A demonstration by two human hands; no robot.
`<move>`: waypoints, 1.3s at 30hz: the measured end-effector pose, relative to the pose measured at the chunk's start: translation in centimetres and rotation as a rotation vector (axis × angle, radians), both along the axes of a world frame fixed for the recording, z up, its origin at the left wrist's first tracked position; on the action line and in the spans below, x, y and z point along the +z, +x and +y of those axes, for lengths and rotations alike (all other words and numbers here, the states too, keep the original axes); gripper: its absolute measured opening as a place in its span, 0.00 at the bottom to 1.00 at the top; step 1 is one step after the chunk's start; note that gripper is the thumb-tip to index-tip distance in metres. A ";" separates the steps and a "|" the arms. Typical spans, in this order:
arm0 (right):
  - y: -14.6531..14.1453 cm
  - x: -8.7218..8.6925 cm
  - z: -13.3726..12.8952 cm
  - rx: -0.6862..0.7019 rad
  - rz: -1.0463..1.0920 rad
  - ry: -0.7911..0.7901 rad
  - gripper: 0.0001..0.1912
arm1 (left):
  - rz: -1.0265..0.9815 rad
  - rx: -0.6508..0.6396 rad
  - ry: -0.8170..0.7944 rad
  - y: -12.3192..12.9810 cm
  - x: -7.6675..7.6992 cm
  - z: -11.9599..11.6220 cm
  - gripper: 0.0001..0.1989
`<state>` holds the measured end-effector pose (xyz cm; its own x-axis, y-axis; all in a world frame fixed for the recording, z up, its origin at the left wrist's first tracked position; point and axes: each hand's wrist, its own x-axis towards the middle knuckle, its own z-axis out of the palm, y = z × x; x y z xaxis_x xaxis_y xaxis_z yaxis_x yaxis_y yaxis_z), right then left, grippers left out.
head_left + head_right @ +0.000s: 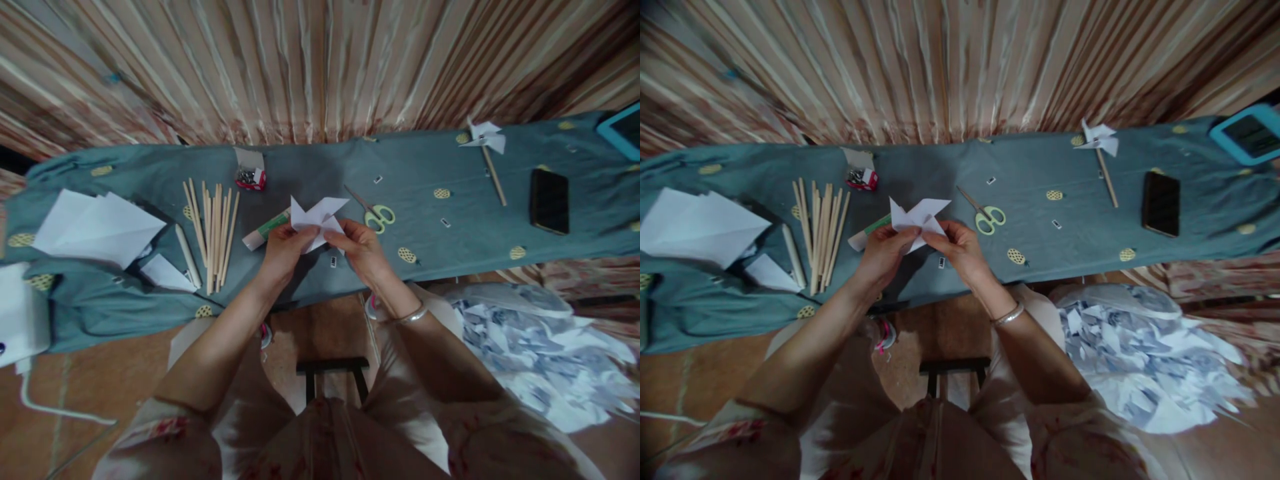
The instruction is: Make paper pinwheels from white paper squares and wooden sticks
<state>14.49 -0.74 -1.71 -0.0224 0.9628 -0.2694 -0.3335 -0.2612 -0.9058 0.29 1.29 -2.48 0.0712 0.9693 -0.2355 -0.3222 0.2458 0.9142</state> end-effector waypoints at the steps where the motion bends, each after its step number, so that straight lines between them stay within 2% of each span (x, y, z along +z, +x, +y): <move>1: 0.0 0.1 0.0 0.015 0.000 -0.015 0.19 | -0.015 0.004 -0.014 -0.1 0.0 0.1 0.08; 9: -0.5 -0.1 0.1 0.076 0.055 -0.006 0.19 | -0.151 -0.065 -0.141 -0.5 0.8 0.0 0.03; 17: -0.7 -1.0 0.1 0.068 0.076 -0.006 0.17 | -0.196 -0.055 -0.169 -0.5 1.7 -0.4 0.13; 25: -0.8 -1.2 -0.3 0.057 -0.005 0.033 0.19 | -0.155 0.055 -0.135 -1.3 1.2 -0.5 0.13; 32: 0.1 -1.6 0.1 -0.051 -0.164 0.065 0.20 | -0.135 0.169 -0.151 -3.4 1.0 -0.1 0.14; 35: 0.0 -2.1 0.7 -0.077 -0.262 0.138 0.19 | -0.145 0.218 -0.146 -4.6 1.3 0.5 0.15; 39: -1.0 -2.2 1.4 -0.070 -0.372 0.235 0.16 | -0.186 0.297 -0.111 -6.1 2.5 1.3 0.15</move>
<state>13.52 0.64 -3.95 0.1022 0.9946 -0.0203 0.0164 -0.0221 -0.9996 -5.81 2.63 -0.02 -0.1577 0.9234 -0.3499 -0.5525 0.2112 0.8063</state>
